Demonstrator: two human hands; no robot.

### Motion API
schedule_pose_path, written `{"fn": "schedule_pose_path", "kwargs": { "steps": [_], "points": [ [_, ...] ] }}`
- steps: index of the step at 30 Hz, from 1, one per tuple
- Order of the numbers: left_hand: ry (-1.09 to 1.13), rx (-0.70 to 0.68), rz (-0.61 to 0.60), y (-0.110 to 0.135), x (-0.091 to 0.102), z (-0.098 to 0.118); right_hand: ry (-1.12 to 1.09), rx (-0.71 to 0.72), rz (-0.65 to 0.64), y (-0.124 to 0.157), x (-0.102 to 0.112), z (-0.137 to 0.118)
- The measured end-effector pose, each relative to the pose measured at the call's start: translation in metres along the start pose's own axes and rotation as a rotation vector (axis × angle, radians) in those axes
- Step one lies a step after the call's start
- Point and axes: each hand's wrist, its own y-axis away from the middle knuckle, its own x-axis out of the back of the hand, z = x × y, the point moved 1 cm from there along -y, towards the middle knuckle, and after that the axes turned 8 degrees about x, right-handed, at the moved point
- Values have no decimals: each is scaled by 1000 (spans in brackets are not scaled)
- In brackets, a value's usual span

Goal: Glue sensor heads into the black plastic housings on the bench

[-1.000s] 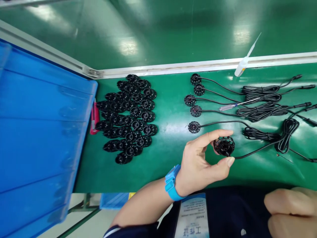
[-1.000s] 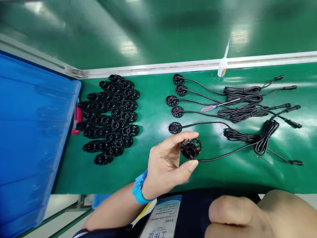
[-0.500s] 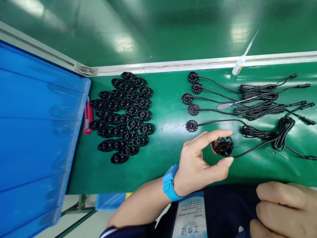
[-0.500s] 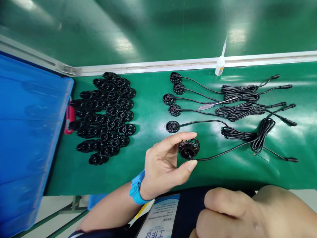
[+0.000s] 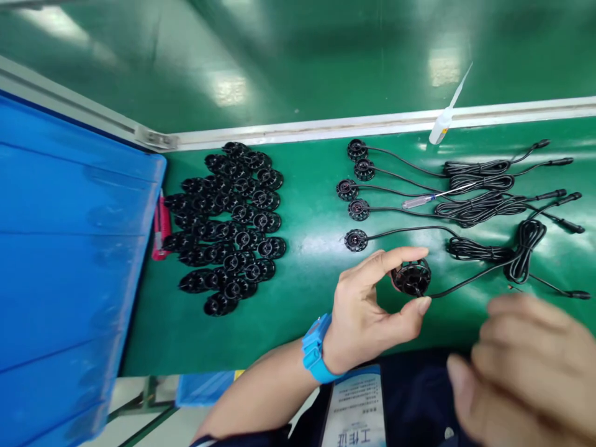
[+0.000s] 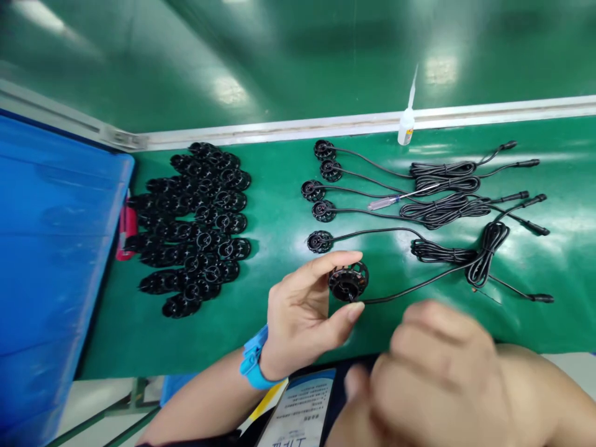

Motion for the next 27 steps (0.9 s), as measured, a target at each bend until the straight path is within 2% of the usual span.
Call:
{"fn": "schedule_pose_path", "kwargs": {
  "steps": [1, 4, 6, 8, 11, 13, 15, 18, 20, 22, 24, 27],
  "points": [
    [2, 2, 3, 0, 0, 0, 51, 8, -21, -5, 2, 16],
    [-13, 25, 11, -1, 1, 2, 268, -58, 45, -14, 4, 73],
    [-34, 48, 8, -1, 1, 4, 378, -34, 1, -18, -4, 106],
    [-53, 62, 11, -1, 1, 6, 451, 5, -51, -22, -18, 128],
    [-69, 70, 12, -1, 1, 7, 478, 10, -150, -27, -44, 142],
    [-66, 71, 6, -1, 1, 7, 469, 9, -193, -30, -55, 145],
    [-61, 70, 4, -1, 0, 7, 460, 13, -203, -30, -57, 145],
    [-62, 70, 12, -1, 0, 6, 363, -49, -90, -27, -43, 137],
    [-53, 75, 11, -1, -1, 6, 84, -182, 71, -22, -30, 122],
    [-33, 83, 7, -1, -1, 6, -355, -309, 211, -15, -18, 101],
    [-15, 94, -1, -1, -2, 7, -703, -309, 263, -10, -13, 77],
    [11, 99, -16, -3, -3, 8, -873, -216, 233, -7, -14, 53]
  ]
}}
